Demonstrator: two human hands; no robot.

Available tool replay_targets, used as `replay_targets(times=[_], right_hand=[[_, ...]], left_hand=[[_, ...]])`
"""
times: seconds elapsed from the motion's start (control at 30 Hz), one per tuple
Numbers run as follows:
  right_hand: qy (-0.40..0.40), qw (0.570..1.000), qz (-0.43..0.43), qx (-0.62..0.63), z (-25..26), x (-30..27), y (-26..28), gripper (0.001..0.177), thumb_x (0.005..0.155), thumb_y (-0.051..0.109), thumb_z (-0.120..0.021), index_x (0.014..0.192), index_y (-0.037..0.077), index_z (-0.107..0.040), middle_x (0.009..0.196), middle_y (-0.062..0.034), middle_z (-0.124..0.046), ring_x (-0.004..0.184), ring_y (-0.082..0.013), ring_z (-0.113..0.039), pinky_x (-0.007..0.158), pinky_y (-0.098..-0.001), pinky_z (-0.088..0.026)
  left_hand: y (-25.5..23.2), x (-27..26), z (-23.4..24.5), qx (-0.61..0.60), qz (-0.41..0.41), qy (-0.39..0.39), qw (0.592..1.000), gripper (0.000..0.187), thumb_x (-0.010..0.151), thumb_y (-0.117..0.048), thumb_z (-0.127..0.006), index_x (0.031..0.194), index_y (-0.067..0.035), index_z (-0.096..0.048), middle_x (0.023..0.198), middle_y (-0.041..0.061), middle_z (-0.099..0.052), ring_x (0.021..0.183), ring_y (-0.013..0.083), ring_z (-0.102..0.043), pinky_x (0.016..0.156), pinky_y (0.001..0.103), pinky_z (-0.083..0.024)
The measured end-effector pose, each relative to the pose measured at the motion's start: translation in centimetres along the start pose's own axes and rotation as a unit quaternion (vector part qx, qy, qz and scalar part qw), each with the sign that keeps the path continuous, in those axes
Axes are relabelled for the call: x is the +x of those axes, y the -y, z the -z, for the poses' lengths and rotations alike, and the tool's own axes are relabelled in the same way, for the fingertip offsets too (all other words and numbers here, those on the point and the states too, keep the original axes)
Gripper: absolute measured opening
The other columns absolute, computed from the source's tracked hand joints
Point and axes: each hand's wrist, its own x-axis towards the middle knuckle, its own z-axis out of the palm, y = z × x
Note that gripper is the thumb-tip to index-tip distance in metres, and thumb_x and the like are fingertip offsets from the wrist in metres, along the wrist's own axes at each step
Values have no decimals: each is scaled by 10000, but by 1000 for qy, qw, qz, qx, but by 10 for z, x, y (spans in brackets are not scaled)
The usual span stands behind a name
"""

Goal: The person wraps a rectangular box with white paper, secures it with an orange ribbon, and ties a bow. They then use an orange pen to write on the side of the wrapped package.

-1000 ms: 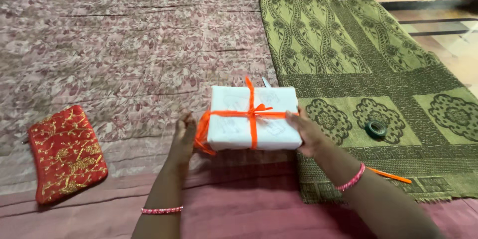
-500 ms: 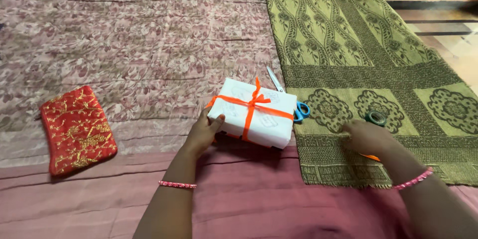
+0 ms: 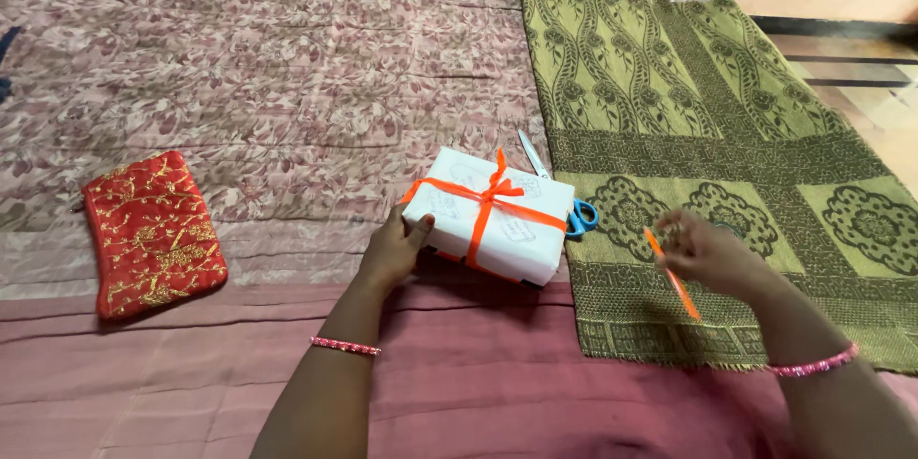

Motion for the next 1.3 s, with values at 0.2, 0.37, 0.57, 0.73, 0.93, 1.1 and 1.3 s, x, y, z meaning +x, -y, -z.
replay_targets(times=[0.2, 0.37, 0.57, 0.73, 0.93, 1.1, 1.3], right_hand=[[140, 664, 341, 651, -13, 43, 47, 109, 1023, 18, -679, 1117, -30, -701, 1059, -184, -732, 974, -273, -699, 859, -388, -584], [-73, 632, 375, 674, -79, 80, 71, 265, 913, -87, -670, 1153, 26, -667, 1126, -126, -723, 1238, -292, -661, 1071, -393, -524], [-242, 811, 427, 319, -142, 108, 67, 421, 977, -21, -583, 1339, 72, -389, 1429, -202, -535, 1360, -282, -509, 1145, -437, -391], [-235, 783, 375, 437, -166, 115, 78, 357, 1039, 146, -464, 1383, 92, -386, 1480, -184, -467, 1346, -264, -486, 1139, -431, -422], [-126, 764, 217, 594, -122, 106, 82, 311, 1046, 258, -455, 1287, 63, -432, 1339, -161, -539, 1192, -261, -563, 1025, -438, -510], [-89, 777, 176, 597, -107, 101, 99, 370, 1038, 321, -465, 1323, 92, -412, 1306, -160, -571, 1181, -264, -591, 1013, -416, -508], [-74, 789, 108, 600, -101, 100, 102, 481, 1004, 430, -495, 1361, 115, -422, 1409, -99, -555, 1239, -261, -589, 1001, -432, -526]], left_hand=[[11, 4, -9, 128, -158, -217, 955, 855, 904, -576, -688, 1488, -7, -432, 1410, 280, -489, 1253, 450, -470, 1009, 529, -396], [-3, -3, 0, 135, -117, -190, 965, 743, 849, -596, -702, 1321, -36, -572, 1329, 213, -540, 1217, 387, -532, 990, 490, -459], [-17, -11, 9, 87, -91, -99, 987, 596, 886, -595, -637, 1129, -51, -622, 1022, 135, -708, 943, 317, -681, 825, 449, -531], [-29, -19, 10, 113, -127, -122, 978, 577, 910, -610, -632, 941, -34, -660, 878, 149, -707, 830, 337, -681, 738, 457, -523], [-48, -31, 19, 77, -232, -145, 959, 589, 831, -619, -711, 820, -32, -670, 738, 142, -684, 685, 311, -679, 609, 426, -515], [-57, -33, 21, 45, -215, -171, 960, 585, 773, -600, -778, 774, -25, -669, 675, 140, -674, 600, 280, -671, 585, 392, -515], [-64, -40, 17, 19, -233, -195, 953, 551, 780, -570, -798, 914, -46, -694, 788, 122, -738, 716, 262, -733, 651, 379, -557]])
